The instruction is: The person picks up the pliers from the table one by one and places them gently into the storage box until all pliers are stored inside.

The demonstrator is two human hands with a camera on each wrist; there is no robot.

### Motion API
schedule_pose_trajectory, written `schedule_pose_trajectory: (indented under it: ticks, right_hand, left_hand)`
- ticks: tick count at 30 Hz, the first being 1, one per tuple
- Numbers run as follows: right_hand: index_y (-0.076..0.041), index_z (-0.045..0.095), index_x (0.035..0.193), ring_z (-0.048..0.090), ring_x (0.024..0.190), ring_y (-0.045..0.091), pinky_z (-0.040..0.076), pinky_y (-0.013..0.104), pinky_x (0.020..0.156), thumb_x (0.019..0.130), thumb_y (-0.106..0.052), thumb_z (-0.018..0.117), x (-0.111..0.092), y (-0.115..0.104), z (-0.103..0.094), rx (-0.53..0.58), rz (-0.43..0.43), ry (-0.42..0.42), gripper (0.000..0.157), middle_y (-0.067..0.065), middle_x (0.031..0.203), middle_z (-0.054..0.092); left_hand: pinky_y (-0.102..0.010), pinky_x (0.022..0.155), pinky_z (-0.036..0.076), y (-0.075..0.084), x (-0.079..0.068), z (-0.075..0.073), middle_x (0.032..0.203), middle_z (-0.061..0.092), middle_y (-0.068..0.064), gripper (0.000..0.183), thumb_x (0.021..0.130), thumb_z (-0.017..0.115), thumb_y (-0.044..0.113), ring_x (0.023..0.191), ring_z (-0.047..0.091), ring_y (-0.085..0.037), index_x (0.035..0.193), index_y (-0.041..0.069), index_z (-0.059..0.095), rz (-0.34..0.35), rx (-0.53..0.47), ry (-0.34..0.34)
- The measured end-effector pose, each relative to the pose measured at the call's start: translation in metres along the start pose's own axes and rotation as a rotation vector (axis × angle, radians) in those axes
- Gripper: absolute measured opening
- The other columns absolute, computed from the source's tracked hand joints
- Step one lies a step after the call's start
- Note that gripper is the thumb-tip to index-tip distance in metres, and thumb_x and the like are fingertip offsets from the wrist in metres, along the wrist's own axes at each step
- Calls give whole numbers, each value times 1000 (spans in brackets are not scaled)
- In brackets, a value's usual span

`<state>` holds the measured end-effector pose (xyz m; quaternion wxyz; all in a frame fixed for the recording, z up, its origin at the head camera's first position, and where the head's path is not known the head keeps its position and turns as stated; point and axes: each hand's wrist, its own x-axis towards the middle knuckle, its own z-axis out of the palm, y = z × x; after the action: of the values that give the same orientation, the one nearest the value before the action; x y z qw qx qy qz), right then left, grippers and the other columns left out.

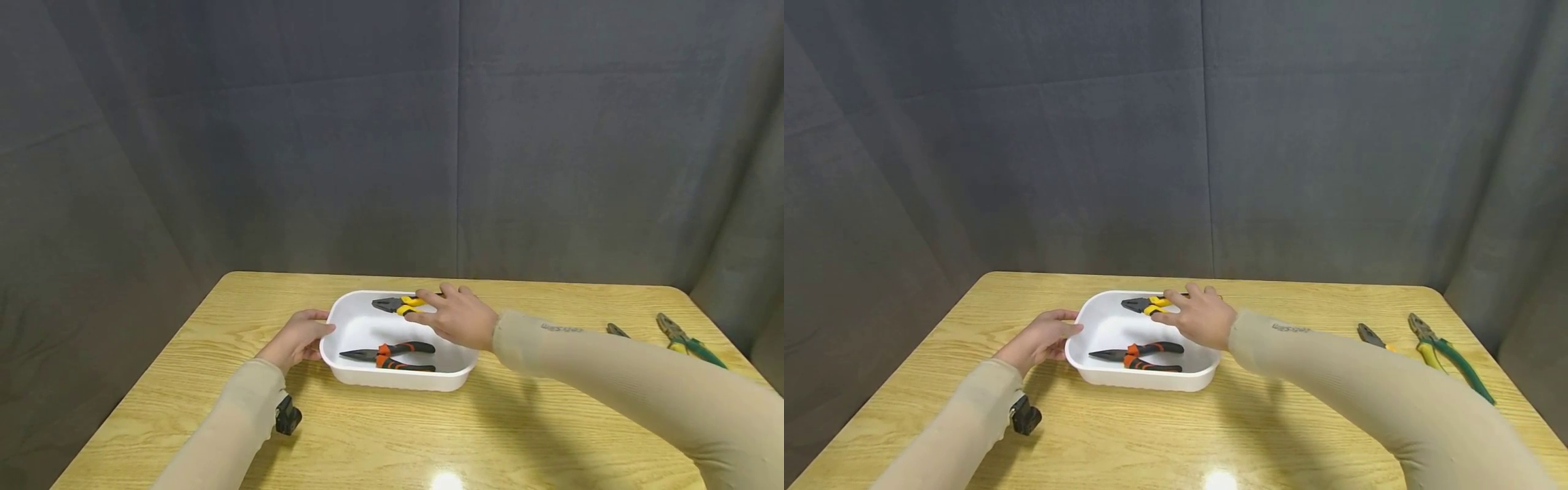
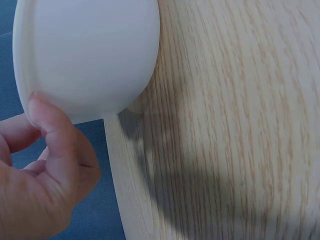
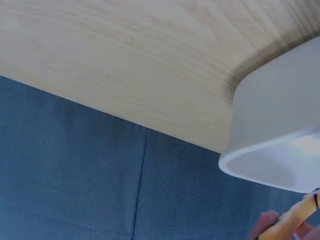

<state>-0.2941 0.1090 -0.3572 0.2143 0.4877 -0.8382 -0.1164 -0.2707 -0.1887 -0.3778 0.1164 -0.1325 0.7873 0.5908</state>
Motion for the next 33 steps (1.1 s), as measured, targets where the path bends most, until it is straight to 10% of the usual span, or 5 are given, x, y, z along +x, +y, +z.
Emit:
schedule_pose_trajectory:
  ticks: [11,33]
  right_hand:
    - [-32,63,127,56,82,28,46,31,48,88,-17,68,13,0,8,-66,-73,17,42,10,127,56]
    - [-35,60,133,54,101,31,53,41,68,96,-18,58,42,-3,15,45,-84,-203,41,10,132,52]
  left_hand:
    - [-20,47,46,1,-2,1,87,62,-13,40,97,56,4,55,54,-11,135,-6,45,-6,0,-2]
    - [-20,47,46,1,-3,0,85,61,-11,41,97,55,4,55,54,-11,136,-7,44,8,2,-9]
